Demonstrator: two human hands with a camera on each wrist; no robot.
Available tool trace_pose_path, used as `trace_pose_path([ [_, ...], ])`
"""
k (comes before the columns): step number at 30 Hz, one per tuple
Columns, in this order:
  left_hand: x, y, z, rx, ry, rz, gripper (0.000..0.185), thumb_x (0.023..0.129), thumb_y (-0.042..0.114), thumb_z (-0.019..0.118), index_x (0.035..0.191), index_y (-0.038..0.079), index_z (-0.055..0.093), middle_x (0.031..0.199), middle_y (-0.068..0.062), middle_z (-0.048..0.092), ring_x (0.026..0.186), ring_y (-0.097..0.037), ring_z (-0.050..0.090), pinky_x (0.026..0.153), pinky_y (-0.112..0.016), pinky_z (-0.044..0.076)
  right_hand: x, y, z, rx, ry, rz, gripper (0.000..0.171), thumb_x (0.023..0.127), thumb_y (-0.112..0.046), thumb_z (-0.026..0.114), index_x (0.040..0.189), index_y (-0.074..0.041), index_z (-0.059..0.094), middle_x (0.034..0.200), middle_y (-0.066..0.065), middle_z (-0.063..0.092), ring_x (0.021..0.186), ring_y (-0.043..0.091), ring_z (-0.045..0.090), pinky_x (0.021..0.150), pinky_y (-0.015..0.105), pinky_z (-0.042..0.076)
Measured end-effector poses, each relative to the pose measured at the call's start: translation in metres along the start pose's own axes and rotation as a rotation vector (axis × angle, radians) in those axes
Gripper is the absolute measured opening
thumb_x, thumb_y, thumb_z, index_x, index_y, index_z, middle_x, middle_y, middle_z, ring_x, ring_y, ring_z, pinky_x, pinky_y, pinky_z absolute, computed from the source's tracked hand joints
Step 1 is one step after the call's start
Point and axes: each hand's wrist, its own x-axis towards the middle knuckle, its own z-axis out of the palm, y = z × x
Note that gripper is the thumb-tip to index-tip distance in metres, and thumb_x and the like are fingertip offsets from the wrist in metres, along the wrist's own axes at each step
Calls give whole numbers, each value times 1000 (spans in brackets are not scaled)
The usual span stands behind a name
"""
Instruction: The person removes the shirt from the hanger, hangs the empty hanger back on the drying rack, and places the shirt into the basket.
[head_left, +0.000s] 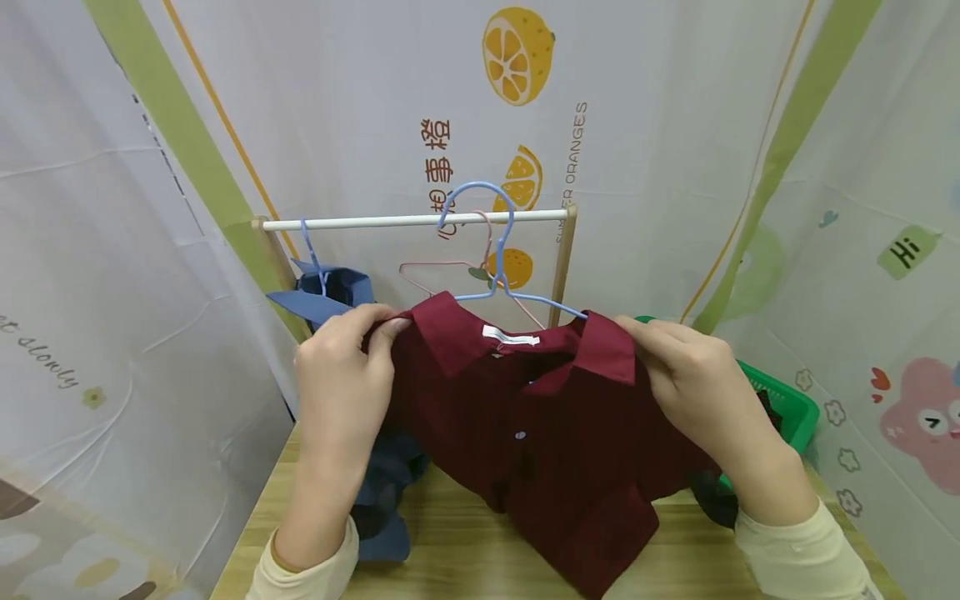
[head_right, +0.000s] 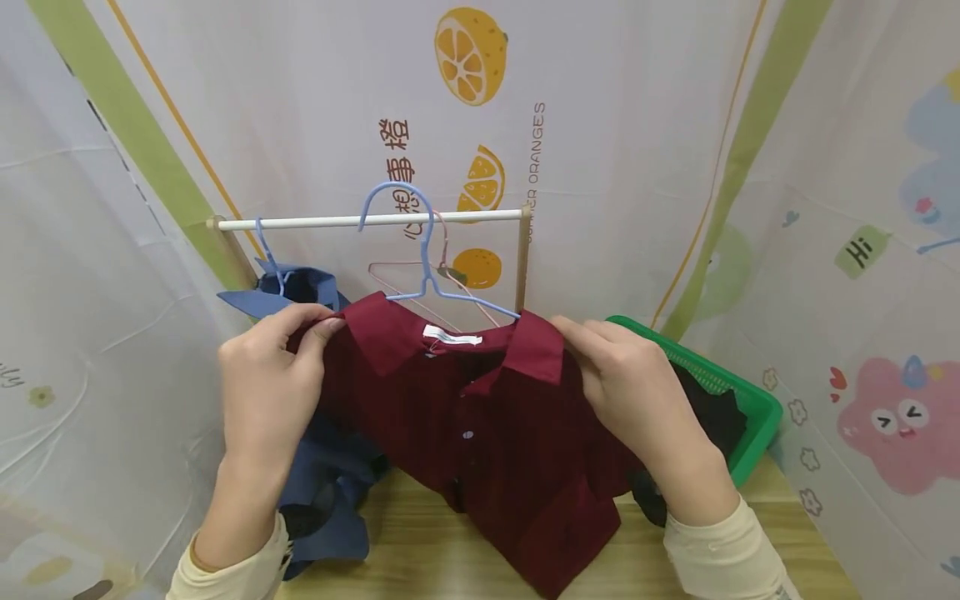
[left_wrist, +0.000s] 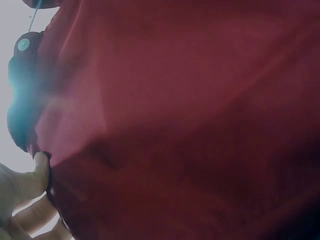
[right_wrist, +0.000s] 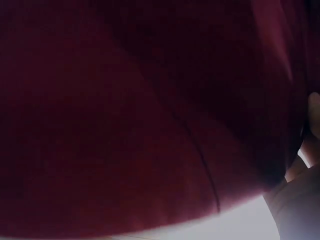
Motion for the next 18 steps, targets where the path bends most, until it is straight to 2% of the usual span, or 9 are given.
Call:
trace_pose_path([
  [3, -13, 2, 5, -3, 29, -39, 16, 99, 16, 75, 101, 1, 81, 91, -16, 80, 79, -32, 70, 70, -48, 60, -6, -1, 5, 10, 9, 44, 42, 88, 12, 75, 125, -9, 78, 99, 7, 80, 90, 19, 76, 89, 10, 55],
  [6, -28, 2, 11, -13, 61, -65, 15, 99, 13, 76, 102, 0, 80, 92, -16, 80, 79, -31, 70, 69, -48, 59, -13, -2, 10, -2, 0, 73, 34, 90, 10, 74, 120, -7, 78, 102, 8, 80, 91, 19, 75, 88, 13, 55],
  [10, -48, -1, 21, -33, 88, -107, 10, 95, 9, 79, 100, 0, 81, 91, -15, 81, 77, -29, 70, 67, -48, 59, -23, -2, 16, -11, -14, 112, 29, 91, 10, 74, 116, -4, 78, 102, 9, 80, 89, 20, 74, 82, 25, 58],
  [12, -56, -3, 26, -52, 82, -141, 8, 94, 8, 80, 99, 2, 81, 90, -13, 81, 77, -26, 70, 65, -45, 59, -27, -2, 18, -18, -18, 133, 28, 91, 9, 74, 115, -5, 79, 101, 8, 80, 89, 19, 74, 80, 31, 58],
  [14, -64, -4, 30, -90, 62, -184, 7, 93, 7, 81, 99, 3, 82, 89, -11, 81, 76, -23, 70, 65, -40, 59, -32, -2, 18, -27, -15, 146, 29, 90, 9, 75, 114, -6, 79, 99, 6, 79, 87, 18, 73, 79, 31, 58],
  [15, -68, -4, 31, -113, 45, -209, 6, 93, 7, 82, 98, 4, 82, 89, -10, 81, 76, -21, 71, 65, -36, 59, -35, -2, 18, -30, -11, 150, 30, 89, 10, 75, 114, -6, 79, 97, 5, 79, 86, 18, 73, 79, 29, 58],
  [18, -77, -5, 36, -180, -6, -270, 6, 93, 9, 82, 98, 7, 82, 88, -8, 80, 74, -18, 70, 64, -25, 57, -43, 0, 18, -15, 5, 159, 31, 88, 12, 76, 112, -6, 80, 93, 3, 78, 83, 16, 71, 82, 15, 55],
])
